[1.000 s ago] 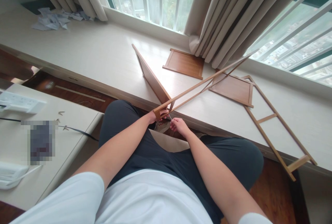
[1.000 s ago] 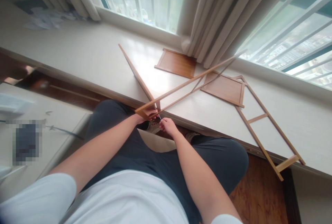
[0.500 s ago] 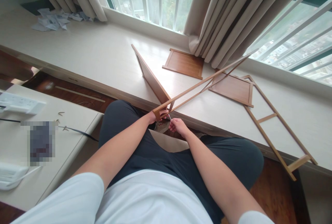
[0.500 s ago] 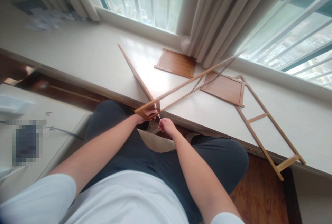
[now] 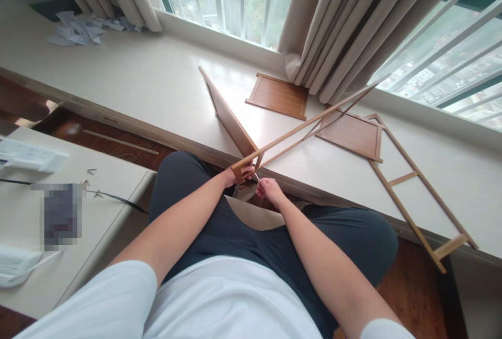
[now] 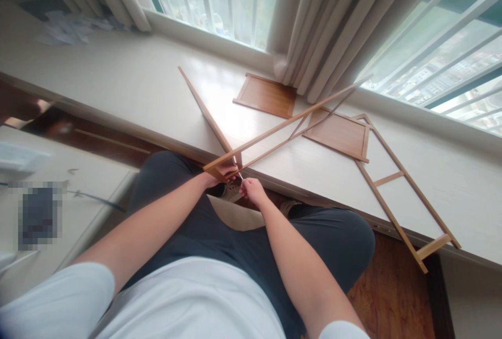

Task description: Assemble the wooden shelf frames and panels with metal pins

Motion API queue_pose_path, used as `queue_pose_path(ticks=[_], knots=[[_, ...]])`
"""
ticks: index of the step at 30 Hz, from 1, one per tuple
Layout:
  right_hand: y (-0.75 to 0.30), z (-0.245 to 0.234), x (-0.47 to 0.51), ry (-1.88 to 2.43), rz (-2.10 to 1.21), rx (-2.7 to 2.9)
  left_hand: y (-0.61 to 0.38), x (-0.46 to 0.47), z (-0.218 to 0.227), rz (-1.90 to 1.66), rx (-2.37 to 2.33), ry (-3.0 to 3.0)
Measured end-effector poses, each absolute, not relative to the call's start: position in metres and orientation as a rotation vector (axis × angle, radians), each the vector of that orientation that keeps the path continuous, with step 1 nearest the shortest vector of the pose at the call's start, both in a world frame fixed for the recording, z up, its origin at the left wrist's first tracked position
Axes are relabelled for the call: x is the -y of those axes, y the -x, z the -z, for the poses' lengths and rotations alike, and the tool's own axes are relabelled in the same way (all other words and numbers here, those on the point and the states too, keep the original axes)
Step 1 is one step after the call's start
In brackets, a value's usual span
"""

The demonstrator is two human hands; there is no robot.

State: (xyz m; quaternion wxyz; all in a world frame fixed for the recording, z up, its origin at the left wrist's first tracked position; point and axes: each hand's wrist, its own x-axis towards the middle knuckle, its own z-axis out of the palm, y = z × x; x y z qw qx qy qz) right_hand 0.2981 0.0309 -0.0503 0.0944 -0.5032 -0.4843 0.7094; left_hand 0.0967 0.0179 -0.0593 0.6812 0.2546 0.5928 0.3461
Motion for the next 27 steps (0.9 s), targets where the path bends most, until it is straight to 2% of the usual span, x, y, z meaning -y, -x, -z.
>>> queue_pose_path(ticks=[7, 27], knots=[[-0.299, 0.038, -0.029, 1.384, -2.373, 1.107, -0.098, -0.018, 0.062, -0.777, -1.317, -0.558], [-0.304, 0.040, -0.033, 1.387, -2.364, 1.136, -0.097, -0.018, 0.065, -0.786, -1.302, -0.574]])
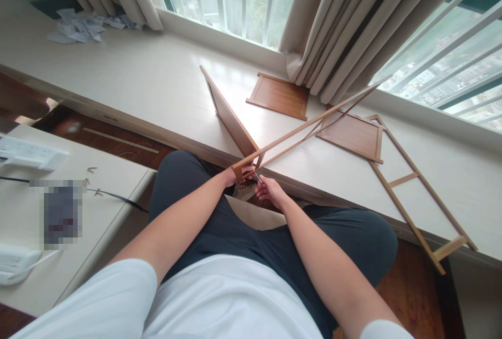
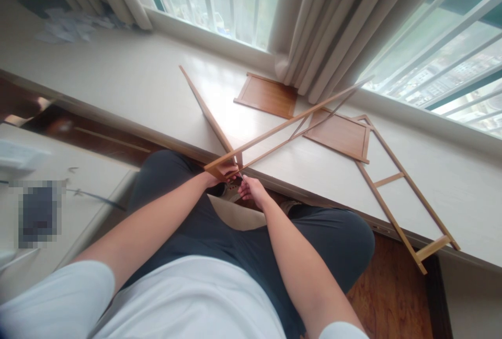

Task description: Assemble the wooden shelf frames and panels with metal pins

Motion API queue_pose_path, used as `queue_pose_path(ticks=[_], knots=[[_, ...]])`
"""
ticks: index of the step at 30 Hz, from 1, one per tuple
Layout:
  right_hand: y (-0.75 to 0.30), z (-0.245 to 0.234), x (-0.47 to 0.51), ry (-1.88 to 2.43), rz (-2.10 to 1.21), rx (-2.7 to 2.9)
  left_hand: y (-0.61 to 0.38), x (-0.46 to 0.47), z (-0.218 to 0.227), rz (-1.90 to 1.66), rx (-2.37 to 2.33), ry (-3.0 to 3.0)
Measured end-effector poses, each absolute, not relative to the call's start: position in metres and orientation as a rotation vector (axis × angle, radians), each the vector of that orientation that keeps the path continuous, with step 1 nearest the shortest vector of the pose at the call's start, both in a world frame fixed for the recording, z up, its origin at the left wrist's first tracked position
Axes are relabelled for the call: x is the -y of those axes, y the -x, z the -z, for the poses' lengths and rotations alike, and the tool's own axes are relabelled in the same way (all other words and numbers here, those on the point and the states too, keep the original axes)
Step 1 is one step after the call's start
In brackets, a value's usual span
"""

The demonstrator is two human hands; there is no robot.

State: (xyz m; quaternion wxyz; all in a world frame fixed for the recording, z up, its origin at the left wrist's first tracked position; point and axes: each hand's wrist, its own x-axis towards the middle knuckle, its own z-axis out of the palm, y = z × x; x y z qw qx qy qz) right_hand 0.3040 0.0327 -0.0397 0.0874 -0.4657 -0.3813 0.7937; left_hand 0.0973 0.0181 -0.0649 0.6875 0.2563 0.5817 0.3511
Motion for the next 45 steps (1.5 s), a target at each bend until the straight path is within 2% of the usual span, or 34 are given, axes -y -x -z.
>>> queue_pose_path(ticks=[12, 45], knots=[[-0.306, 0.037, -0.030, 1.288, -2.308, 1.365, -0.098, -0.018, 0.060, -0.797, -1.304, -0.559], [-0.302, 0.059, -0.034, 1.348, -2.244, 1.401, -0.098, -0.016, 0.055, -0.792, -1.311, -0.584]])
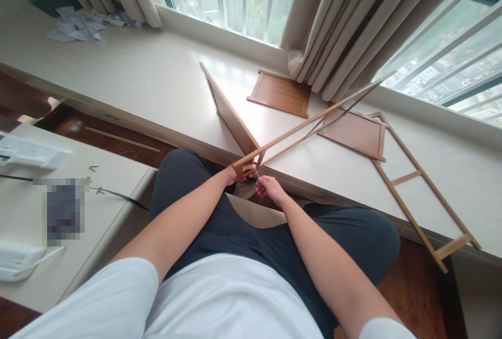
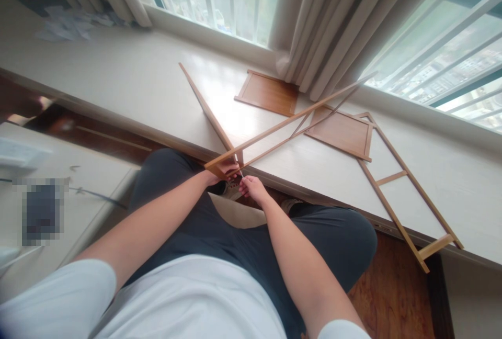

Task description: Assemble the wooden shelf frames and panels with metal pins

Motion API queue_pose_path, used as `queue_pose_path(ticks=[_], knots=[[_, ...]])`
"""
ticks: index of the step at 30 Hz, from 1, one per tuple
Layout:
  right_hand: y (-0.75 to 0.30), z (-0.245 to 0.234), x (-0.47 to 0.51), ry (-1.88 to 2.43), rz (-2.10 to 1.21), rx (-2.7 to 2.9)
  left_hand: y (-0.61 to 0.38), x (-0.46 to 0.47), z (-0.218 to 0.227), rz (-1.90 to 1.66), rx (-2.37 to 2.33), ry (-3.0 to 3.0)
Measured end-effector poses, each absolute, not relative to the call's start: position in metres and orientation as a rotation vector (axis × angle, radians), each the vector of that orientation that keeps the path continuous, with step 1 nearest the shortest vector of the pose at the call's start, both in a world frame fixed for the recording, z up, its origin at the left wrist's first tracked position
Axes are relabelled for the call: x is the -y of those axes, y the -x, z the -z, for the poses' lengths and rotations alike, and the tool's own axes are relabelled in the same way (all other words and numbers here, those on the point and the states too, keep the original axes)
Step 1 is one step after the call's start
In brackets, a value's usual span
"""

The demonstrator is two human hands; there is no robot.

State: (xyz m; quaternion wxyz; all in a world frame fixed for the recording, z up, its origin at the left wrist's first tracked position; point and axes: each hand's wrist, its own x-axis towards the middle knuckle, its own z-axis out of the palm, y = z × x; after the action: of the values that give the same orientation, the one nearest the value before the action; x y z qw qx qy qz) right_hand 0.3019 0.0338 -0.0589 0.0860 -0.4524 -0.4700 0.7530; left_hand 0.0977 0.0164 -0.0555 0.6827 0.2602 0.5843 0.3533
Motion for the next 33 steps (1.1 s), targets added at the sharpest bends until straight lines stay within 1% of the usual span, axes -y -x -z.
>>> queue_pose_path(ticks=[9, 27, 33], knots=[[-0.3002, 0.0696, -0.0335, 1.337, -2.202, 1.415, -0.0978, -0.0159, 0.0537, -0.806, -1.296, -0.570], [-0.2993, 0.0626, -0.0343, 1.408, -2.166, 1.450, -0.1001, -0.0163, 0.0527, -0.746, -1.357, -0.573], [-0.2985, 0.0682, -0.0351, 1.452, -2.148, 1.478, -0.1013, -0.0174, 0.0513, -0.706, -1.372, -0.527]])
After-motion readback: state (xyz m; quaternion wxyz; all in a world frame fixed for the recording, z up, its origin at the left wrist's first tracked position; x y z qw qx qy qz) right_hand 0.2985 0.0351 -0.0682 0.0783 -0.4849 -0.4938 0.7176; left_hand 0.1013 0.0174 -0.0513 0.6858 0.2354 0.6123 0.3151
